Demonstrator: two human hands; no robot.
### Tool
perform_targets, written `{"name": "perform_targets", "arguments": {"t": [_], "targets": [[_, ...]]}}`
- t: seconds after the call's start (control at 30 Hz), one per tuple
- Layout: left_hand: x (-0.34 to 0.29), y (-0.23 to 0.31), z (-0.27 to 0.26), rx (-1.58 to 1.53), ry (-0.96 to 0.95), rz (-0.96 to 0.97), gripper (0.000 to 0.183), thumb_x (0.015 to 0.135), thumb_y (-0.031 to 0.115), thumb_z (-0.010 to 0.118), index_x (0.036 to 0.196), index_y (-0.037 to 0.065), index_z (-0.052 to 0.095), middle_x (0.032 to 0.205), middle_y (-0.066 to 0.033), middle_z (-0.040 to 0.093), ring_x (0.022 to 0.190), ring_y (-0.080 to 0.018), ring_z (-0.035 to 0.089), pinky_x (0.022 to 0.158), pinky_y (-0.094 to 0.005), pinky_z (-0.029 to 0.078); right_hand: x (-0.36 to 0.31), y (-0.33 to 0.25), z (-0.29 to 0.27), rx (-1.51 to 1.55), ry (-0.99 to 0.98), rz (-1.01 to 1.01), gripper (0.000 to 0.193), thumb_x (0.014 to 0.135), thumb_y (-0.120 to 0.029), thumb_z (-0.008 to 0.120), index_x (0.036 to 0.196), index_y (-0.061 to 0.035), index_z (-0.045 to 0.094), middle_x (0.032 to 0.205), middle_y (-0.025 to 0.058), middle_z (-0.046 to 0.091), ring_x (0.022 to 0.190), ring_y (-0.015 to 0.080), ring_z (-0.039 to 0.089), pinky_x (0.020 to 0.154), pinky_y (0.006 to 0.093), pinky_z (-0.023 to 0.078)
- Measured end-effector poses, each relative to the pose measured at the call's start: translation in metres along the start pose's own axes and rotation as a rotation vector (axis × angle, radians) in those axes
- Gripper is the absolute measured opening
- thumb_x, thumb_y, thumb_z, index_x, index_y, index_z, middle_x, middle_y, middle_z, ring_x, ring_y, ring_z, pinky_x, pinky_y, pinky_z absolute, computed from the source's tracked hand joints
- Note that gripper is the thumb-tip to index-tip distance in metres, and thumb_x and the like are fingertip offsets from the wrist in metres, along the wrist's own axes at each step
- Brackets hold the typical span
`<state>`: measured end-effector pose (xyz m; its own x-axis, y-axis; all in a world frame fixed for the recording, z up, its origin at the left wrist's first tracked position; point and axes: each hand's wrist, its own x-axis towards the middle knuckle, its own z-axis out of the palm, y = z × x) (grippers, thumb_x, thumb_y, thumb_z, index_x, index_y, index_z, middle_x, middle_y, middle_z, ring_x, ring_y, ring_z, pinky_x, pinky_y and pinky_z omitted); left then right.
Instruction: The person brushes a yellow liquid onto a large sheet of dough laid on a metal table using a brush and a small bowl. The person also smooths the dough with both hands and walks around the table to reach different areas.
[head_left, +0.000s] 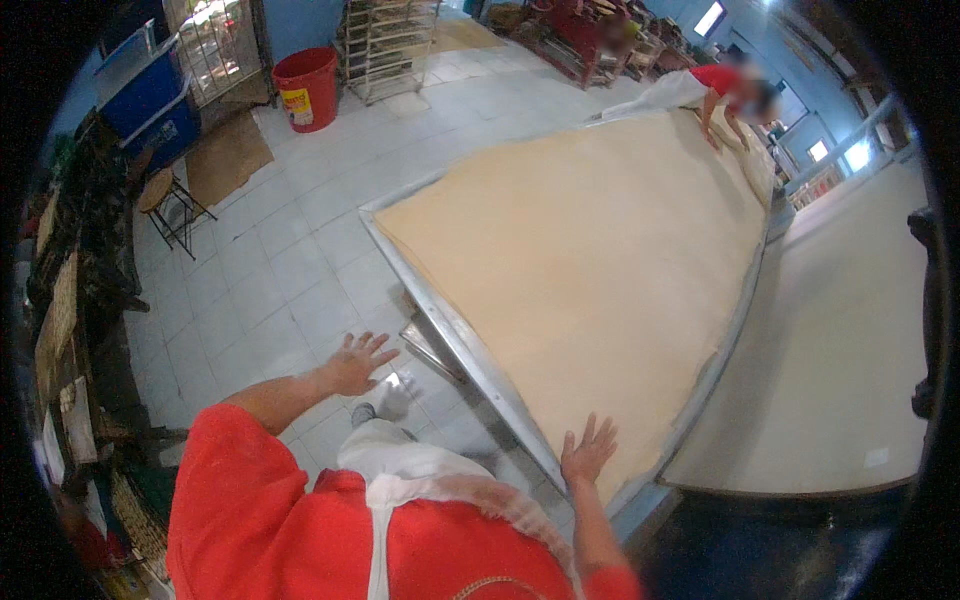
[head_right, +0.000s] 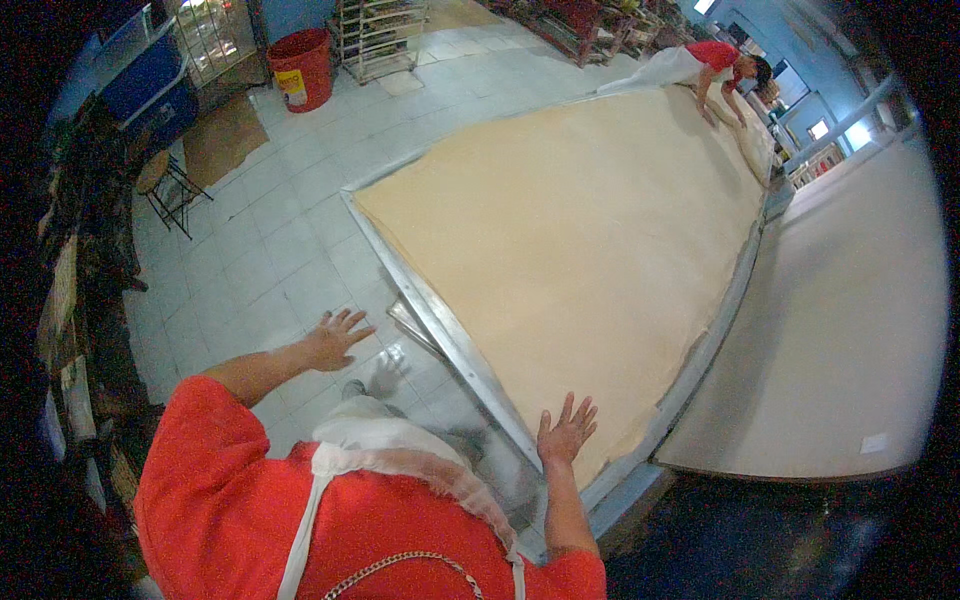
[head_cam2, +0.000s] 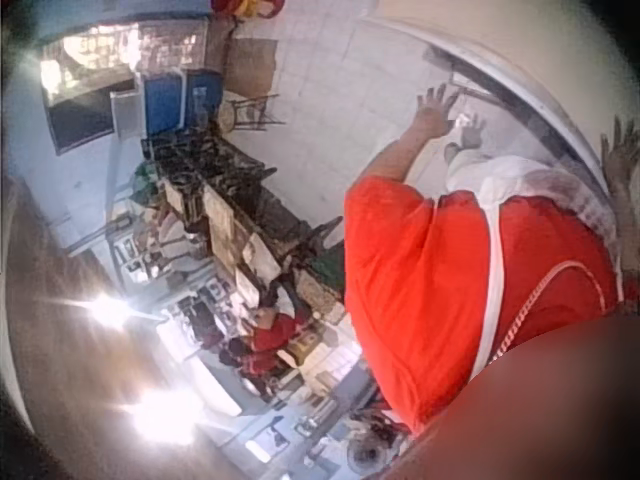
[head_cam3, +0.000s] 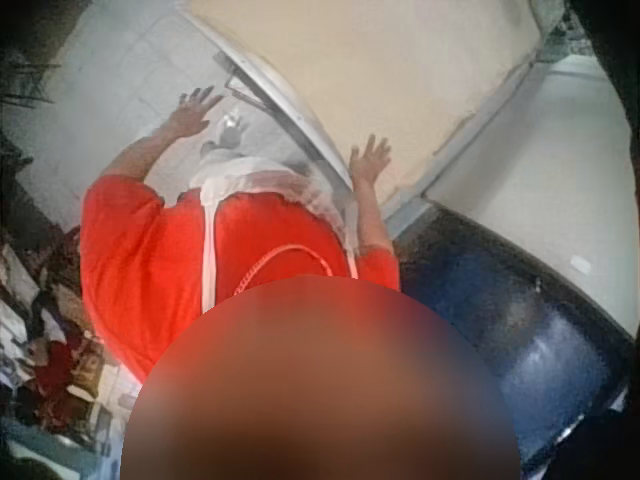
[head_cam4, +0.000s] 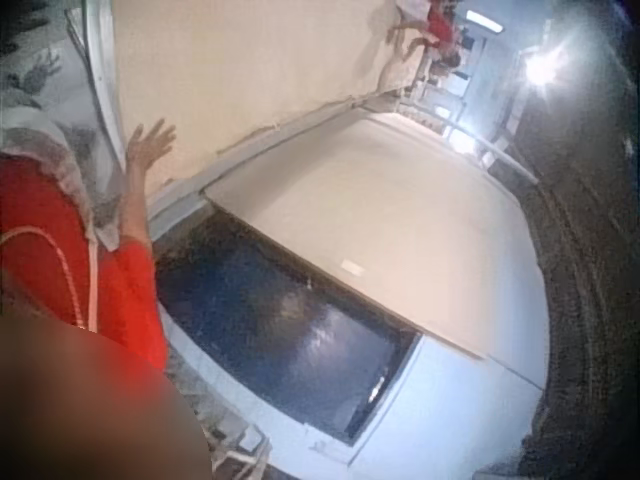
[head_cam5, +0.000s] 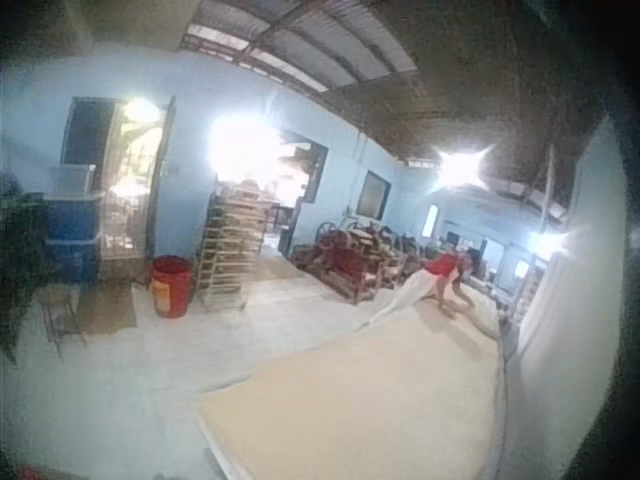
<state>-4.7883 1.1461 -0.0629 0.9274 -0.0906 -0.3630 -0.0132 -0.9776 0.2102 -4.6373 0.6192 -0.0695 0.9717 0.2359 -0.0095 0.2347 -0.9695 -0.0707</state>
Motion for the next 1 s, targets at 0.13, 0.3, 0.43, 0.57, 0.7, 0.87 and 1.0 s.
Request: {"name": "perform_targets", "arguments": {"t": [0.13,0.3,0.43,0.57,0.7,0.87,1.0], "targets": [[-0.048,-0.126,0.019,-0.240,0.012,-0.350,0.080,0.089,0.036,0.067,0.156,0.018,0.027,0.158,-0.0241,0.028,0.143,-0.0450,0.032,0.114,-0.0612,0.031,0.025,-0.099,0.010,-0.011,-0.026,-0.036,0.075,0.096,-0.051,0.052,0.159,-0.0178,0.029,0.166,0.0237,0.009,0.152,0.0475,0.004,0.120,0.0632,0.007],[-0.072,-0.189,0.056,-0.456,0.010,-0.508,0.081,0.089,0.038,0.068,0.153,0.007,0.029,0.156,-0.0299,0.030,0.142,-0.0448,0.035,0.113,-0.0549,0.036,0.068,-0.200,0.010,0.047,-0.083,-0.172,0.075,0.096,-0.055,0.051,0.158,-0.0183,0.030,0.166,0.0229,0.007,0.153,0.0459,0.002,0.121,0.0615,0.004],[-0.043,-0.202,0.058,-0.475,-0.029,-0.236,0.079,0.088,0.041,0.070,0.150,0.006,0.036,0.153,-0.0293,0.035,0.140,-0.0448,0.038,0.113,-0.0497,0.038,0.105,-0.253,0.008,0.058,-0.068,-0.239,0.075,0.096,-0.054,0.051,0.158,-0.0172,0.030,0.165,0.0237,0.009,0.152,0.0461,0.005,0.121,0.0611,0.006],[0.015,-0.214,0.030,-0.552,-0.053,-0.143,0.071,0.089,0.040,0.068,0.147,0.006,0.044,0.145,-0.0283,0.047,0.134,-0.0426,0.046,0.111,-0.0471,0.040,0.145,-0.288,0.013,0.065,-0.113,-0.190,0.077,0.096,-0.056,0.050,0.159,-0.0163,0.028,0.165,0.0242,0.009,0.152,0.0456,0.005,0.121,0.0603,0.005],[0.055,-0.242,-0.006,-0.552,-0.146,-0.097,0.068,0.090,0.041,0.066,0.144,0.004,0.048,0.139,-0.0273,0.054,0.130,-0.0406,0.052,0.111,-0.0454,0.040,0.214,-0.327,0.023,0.122,-0.034,-0.258,0.077,0.095,-0.058,0.051,0.157,-0.0169,0.032,0.165,0.0254,0.011,0.152,0.0462,0.006,0.121,0.0611,0.006],[0.052,-0.334,-0.025,-0.497,-0.272,-0.242,0.068,0.093,0.046,0.060,0.144,0.002,0.048,0.139,-0.0265,0.056,0.132,-0.0377,0.051,0.111,-0.0433,0.041,0.286,-0.400,0.030,0.196,0.060,-0.382,0.076,0.093,-0.058,0.053,0.155,-0.0170,0.037,0.163,0.0274,0.017,0.150,0.0486,0.012,0.120,0.0630,0.011],[0.044,-0.432,-0.001,-0.399,-0.326,-0.425,0.067,0.093,0.046,0.059,0.143,0.001,0.048,0.136,-0.0252,0.059,0.131,-0.0359,0.053,0.110,-0.0421,0.042,0.334,-0.462,0.033,0.259,0.039,-0.422,0.074,0.096,-0.057,0.051,0.156,-0.0184,0.035,0.163,0.0263,0.016,0.151,0.0477,0.012,0.120,0.0619,0.010]]}}
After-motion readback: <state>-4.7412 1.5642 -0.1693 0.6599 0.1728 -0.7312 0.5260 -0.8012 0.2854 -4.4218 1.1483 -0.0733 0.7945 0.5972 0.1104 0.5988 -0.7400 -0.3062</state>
